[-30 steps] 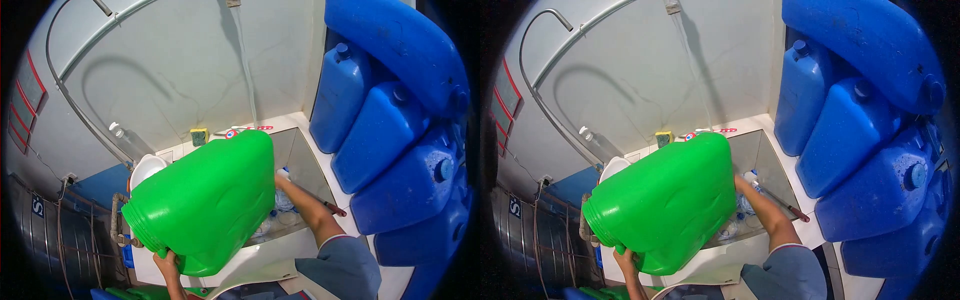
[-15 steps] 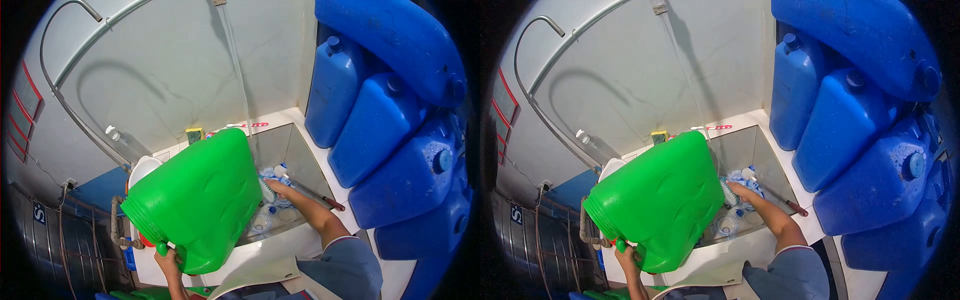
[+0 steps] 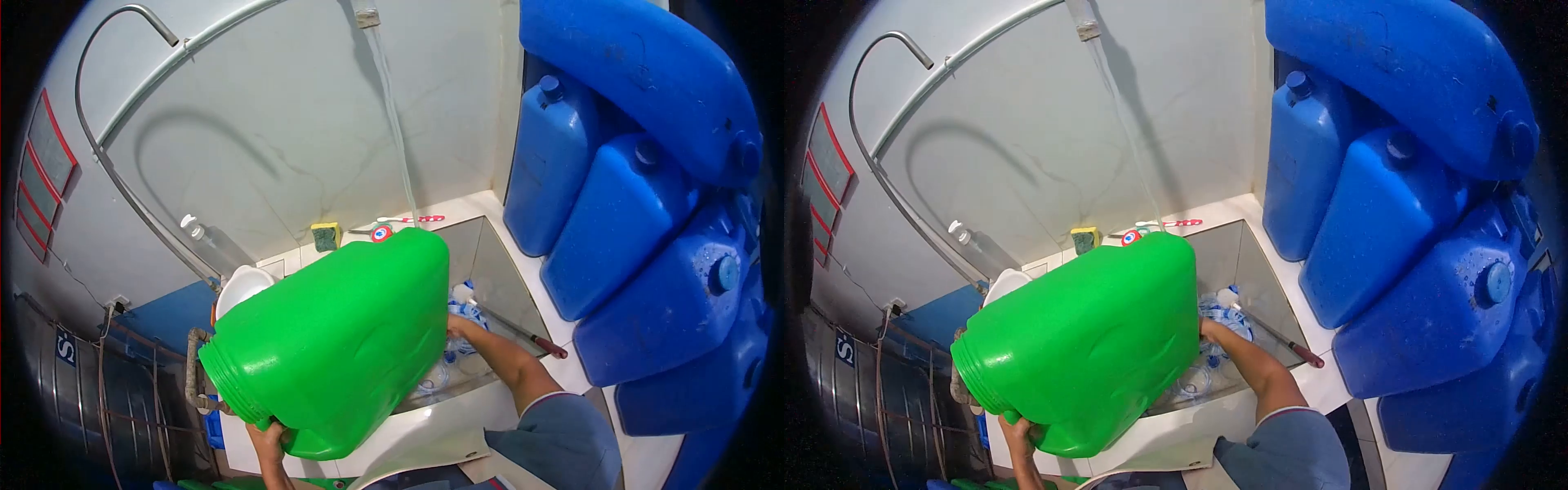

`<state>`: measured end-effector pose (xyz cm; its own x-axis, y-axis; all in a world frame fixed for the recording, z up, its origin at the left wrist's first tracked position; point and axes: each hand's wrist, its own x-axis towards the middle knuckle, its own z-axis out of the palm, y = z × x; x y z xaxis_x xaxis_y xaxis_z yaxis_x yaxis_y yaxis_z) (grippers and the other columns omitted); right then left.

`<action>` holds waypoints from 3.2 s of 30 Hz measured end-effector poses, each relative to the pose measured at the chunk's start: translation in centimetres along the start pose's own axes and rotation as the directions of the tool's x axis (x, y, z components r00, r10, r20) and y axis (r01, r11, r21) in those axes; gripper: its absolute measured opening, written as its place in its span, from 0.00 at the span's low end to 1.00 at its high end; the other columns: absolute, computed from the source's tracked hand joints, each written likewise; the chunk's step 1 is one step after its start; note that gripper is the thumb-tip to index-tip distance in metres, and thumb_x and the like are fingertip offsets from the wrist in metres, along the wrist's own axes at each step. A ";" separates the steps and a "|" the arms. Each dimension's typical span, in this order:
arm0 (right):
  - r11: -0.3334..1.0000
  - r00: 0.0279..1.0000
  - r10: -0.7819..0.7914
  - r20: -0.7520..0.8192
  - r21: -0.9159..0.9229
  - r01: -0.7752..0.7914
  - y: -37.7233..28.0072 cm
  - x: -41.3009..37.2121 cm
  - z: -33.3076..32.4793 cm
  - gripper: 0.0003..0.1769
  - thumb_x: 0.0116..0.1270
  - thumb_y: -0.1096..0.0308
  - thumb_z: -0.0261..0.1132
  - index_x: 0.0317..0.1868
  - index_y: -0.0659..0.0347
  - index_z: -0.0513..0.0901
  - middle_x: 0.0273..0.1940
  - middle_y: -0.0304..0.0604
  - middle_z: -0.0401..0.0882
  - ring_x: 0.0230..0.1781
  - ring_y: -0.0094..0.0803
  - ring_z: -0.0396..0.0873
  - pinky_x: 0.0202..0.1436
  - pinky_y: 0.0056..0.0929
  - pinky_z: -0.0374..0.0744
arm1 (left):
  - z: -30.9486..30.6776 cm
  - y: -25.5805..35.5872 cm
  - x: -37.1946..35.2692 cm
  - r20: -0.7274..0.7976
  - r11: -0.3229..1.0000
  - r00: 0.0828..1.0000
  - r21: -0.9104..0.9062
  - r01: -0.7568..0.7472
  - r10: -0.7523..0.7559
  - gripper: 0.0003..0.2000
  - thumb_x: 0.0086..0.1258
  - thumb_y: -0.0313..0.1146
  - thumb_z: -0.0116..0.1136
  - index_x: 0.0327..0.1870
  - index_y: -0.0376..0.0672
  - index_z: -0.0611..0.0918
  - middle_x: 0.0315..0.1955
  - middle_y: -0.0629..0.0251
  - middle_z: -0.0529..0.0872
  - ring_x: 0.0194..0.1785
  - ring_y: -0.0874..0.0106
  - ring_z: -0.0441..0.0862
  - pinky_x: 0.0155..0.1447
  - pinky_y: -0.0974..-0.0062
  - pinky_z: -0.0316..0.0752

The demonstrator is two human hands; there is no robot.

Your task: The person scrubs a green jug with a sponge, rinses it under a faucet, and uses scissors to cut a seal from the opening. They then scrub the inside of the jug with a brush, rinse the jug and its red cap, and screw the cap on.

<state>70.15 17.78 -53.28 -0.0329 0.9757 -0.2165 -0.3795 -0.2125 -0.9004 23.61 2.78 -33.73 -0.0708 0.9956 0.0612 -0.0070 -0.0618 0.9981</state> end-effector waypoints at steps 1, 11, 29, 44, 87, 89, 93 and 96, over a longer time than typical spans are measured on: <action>1.000 0.999 0.027 0.019 -0.008 -0.026 0.2 -0.9 0.0 0.26 0.69 0.51 0.53 0.56 0.64 0.74 0.47 0.42 0.80 0.41 0.27 0.79 0.41 0.31 0.80 | -0.5 -0.2 0.2 0.017 0.999 0.998 0.000 0.054 -0.054 0.14 0.43 0.24 0.55 0.35 0.34 0.78 0.28 0.67 0.79 0.25 0.76 0.76 0.28 0.80 0.69; 0.819 0.911 -0.399 -0.109 -0.488 0.300 -5.6 -1.9 0.1 0.17 0.74 0.65 0.46 0.59 0.60 0.70 0.51 0.40 0.75 0.52 0.28 0.70 0.59 0.25 0.67 | -7.0 0.8 0.8 -0.072 0.980 0.997 0.197 -0.027 0.042 0.12 0.46 0.28 0.58 0.33 0.37 0.76 0.21 0.71 0.75 0.16 0.81 0.67 0.18 0.82 0.58; 0.736 0.923 -0.376 -0.082 -0.632 0.243 -10.3 2.6 4.4 0.18 0.68 0.69 0.49 0.56 0.65 0.73 0.48 0.44 0.78 0.47 0.30 0.73 0.50 0.30 0.73 | -4.6 0.3 -1.4 0.008 0.997 0.998 0.042 0.060 -0.061 0.16 0.49 0.29 0.61 0.40 0.34 0.76 0.21 0.68 0.76 0.17 0.78 0.70 0.19 0.80 0.64; 0.984 0.993 -0.039 -0.109 -0.179 0.019 -8.6 -3.6 2.2 0.19 0.70 0.65 0.47 0.54 0.66 0.74 0.46 0.44 0.78 0.42 0.30 0.74 0.47 0.32 0.75 | 0.7 0.1 -1.4 0.127 0.983 0.984 -0.120 0.140 -0.125 0.03 0.54 0.23 0.53 0.27 0.34 0.74 0.09 0.70 0.67 0.08 0.81 0.60 0.12 0.83 0.53; 0.919 0.996 0.090 0.017 -0.386 -0.076 -19.7 -2.4 8.0 0.11 0.63 0.76 0.53 0.38 0.78 0.77 0.34 0.53 0.79 0.32 0.35 0.82 0.39 0.27 0.85 | 21.3 -5.1 9.6 0.451 0.806 0.686 0.153 0.571 -0.571 0.08 0.67 0.35 0.55 0.37 0.42 0.72 0.20 0.70 0.72 0.18 0.79 0.69 0.20 0.80 0.66; 0.935 0.993 0.114 0.012 -0.338 -0.103 -20.8 -3.3 8.4 0.12 0.64 0.75 0.53 0.42 0.78 0.76 0.36 0.53 0.80 0.37 0.36 0.83 0.44 0.29 0.84 | 21.9 -5.6 9.4 0.472 0.812 0.686 0.122 0.571 -0.553 0.09 0.68 0.36 0.54 0.38 0.41 0.72 0.20 0.70 0.72 0.19 0.79 0.69 0.20 0.80 0.66; 0.954 0.995 0.100 -0.028 -0.282 -0.103 -21.9 -3.9 9.0 0.12 0.65 0.76 0.51 0.42 0.78 0.75 0.37 0.54 0.79 0.36 0.37 0.82 0.42 0.28 0.84 | 23.2 -6.2 9.1 0.449 0.854 0.741 0.108 0.510 -0.499 0.11 0.68 0.37 0.53 0.41 0.38 0.70 0.22 0.68 0.73 0.20 0.78 0.70 0.21 0.78 0.68; 0.927 0.981 0.188 0.040 -0.337 -0.164 -22.8 -5.2 10.3 0.13 0.65 0.76 0.49 0.43 0.78 0.74 0.37 0.54 0.79 0.37 0.36 0.82 0.44 0.28 0.83 | 23.8 -6.9 8.9 0.491 0.899 0.761 0.122 0.421 -0.424 0.13 0.69 0.37 0.52 0.42 0.36 0.70 0.23 0.66 0.73 0.20 0.77 0.71 0.21 0.77 0.68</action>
<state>69.46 18.09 -27.77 -0.1412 0.9195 -0.3668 -0.0346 -0.3748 -0.9264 46.80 13.77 -39.79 0.4390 0.8185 -0.3707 0.0858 0.3725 0.9240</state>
